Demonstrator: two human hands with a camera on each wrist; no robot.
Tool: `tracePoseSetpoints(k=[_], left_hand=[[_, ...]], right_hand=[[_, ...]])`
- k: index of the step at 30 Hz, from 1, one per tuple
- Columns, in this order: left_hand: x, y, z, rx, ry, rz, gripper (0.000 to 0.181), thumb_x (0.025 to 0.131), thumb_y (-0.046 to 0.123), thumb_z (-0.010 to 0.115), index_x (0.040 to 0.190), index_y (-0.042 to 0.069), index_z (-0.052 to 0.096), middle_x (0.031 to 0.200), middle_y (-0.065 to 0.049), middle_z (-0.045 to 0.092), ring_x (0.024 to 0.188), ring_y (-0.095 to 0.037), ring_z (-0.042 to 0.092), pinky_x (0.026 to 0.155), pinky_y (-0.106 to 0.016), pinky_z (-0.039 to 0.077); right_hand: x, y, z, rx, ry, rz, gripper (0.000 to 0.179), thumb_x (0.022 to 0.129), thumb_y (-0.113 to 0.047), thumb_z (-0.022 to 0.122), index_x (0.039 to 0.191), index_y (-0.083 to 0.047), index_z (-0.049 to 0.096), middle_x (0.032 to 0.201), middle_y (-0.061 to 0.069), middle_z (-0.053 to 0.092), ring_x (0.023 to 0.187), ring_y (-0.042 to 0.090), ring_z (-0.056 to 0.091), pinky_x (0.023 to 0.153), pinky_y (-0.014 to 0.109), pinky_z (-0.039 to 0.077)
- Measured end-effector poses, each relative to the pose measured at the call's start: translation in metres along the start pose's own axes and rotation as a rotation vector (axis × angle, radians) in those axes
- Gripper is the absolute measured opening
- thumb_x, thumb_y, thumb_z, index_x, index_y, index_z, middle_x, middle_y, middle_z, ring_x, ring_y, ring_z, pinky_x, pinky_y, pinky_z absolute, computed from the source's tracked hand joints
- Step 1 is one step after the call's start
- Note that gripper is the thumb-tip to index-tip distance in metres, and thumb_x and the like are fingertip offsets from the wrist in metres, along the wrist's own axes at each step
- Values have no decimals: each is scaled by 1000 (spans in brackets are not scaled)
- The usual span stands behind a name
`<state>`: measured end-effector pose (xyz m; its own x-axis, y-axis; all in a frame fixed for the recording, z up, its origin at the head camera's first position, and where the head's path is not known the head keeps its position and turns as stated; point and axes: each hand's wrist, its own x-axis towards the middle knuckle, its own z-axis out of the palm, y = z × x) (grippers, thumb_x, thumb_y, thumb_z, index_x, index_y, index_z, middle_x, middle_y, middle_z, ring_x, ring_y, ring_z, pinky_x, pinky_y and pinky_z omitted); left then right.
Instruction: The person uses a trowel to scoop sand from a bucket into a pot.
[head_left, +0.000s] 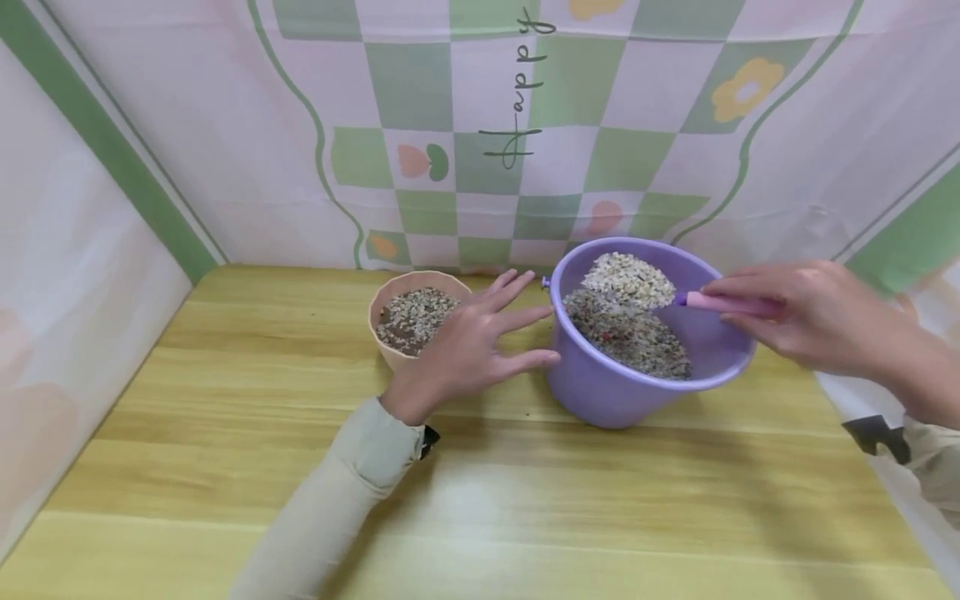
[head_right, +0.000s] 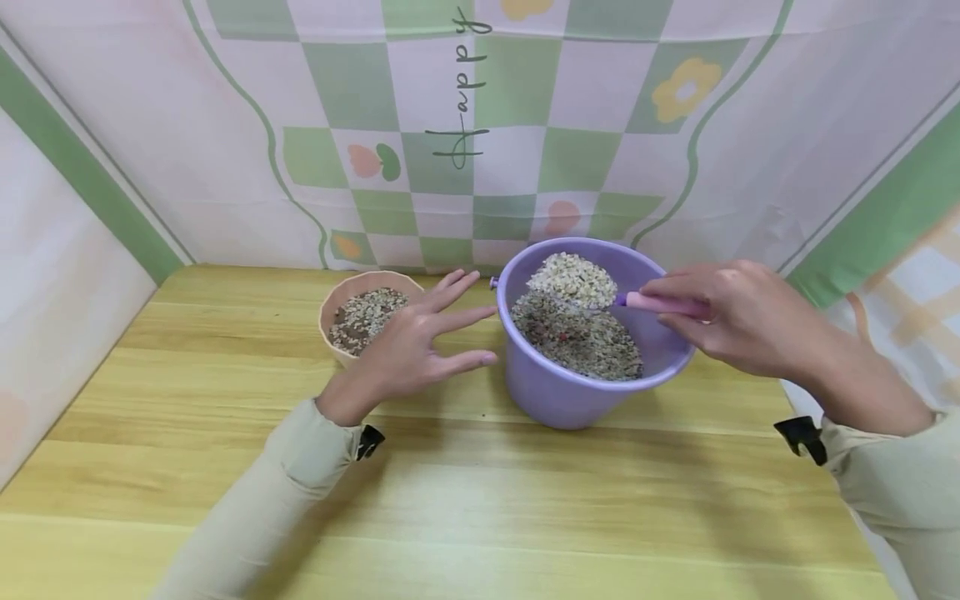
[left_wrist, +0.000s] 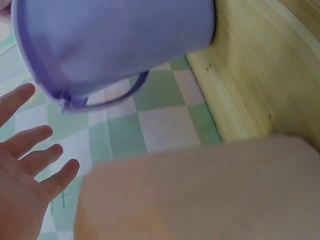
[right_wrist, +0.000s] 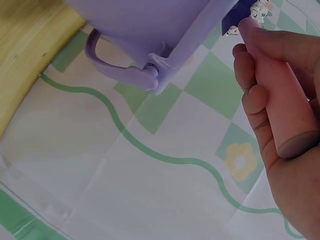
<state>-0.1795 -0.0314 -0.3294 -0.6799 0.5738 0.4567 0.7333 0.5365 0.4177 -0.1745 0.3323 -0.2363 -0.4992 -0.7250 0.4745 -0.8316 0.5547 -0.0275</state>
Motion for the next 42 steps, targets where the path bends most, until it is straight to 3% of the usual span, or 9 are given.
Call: tracePoseSetpoints(k=[3, 7, 12, 18, 23, 29, 36, 42], left_hand=[[-7, -6, -6, 20, 17, -4, 56, 90, 56, 66, 136, 23, 63, 158, -8, 33, 149, -23, 23, 117, -52, 28], [-17, -18, -16, 61, 61, -16, 54, 91, 51, 69, 133, 17, 66, 153, -16, 42, 145, -31, 32, 116, -51, 32], [-30, -40, -30, 125, 103, -63, 54, 85, 51, 74, 126, 17, 71, 148, -22, 47, 140, -38, 40, 114, -56, 33], [-48, -65, -50, 100, 85, -168, 60, 81, 58, 75, 130, 24, 66, 151, -23, 42, 141, -43, 36, 111, -64, 31], [-60, -79, -61, 96, 59, -265, 75, 78, 65, 75, 141, 26, 58, 153, -23, 39, 136, -48, 40, 107, -65, 36], [-66, -89, -62, 84, 5, -324, 90, 73, 74, 72, 148, 31, 48, 152, -8, 41, 114, -39, 58, 92, -59, 50], [-69, -92, -61, 45, -51, -397, 106, 67, 76, 75, 154, 27, 39, 158, -10, 35, 135, -42, 43, 101, -63, 43], [-70, -94, -61, 22, -77, -403, 117, 61, 78, 77, 156, 24, 36, 160, -13, 31, 133, -44, 45, 100, -62, 45]], right_hand=[[1, -1, -3, -8, -3, 10, 24, 90, -30, 74, 108, -14, 78, 95, 5, 76, 72, -4, 65, 57, 12, 52], [2, -1, -5, -4, -10, 11, 28, 81, -14, 80, 109, -13, 78, 96, 5, 76, 73, -4, 65, 57, 12, 52], [6, -1, -5, -9, -6, -7, 24, 86, -23, 77, 109, -14, 78, 96, 3, 76, 72, -2, 66, 58, 13, 53], [16, -6, -5, -2, -23, -25, 24, 91, -28, 73, 109, -14, 78, 95, 3, 76, 75, -4, 66, 60, 12, 53], [24, -7, -3, 37, -7, -73, 44, 100, -48, 55, 107, -11, 79, 94, 8, 76, 80, -6, 66, 61, 9, 52], [32, -13, 1, 36, 6, -87, 52, 100, -53, 48, 105, -11, 79, 90, 7, 76, 74, -1, 67, 58, 11, 52], [39, -19, 6, 29, 35, -100, 51, 101, -53, 47, 105, -13, 79, 87, 7, 76, 62, 7, 66, 51, 12, 50], [43, -20, 9, 31, 31, -106, 51, 102, -52, 46, 107, -13, 78, 90, 7, 76, 63, 10, 67, 53, 12, 51]])
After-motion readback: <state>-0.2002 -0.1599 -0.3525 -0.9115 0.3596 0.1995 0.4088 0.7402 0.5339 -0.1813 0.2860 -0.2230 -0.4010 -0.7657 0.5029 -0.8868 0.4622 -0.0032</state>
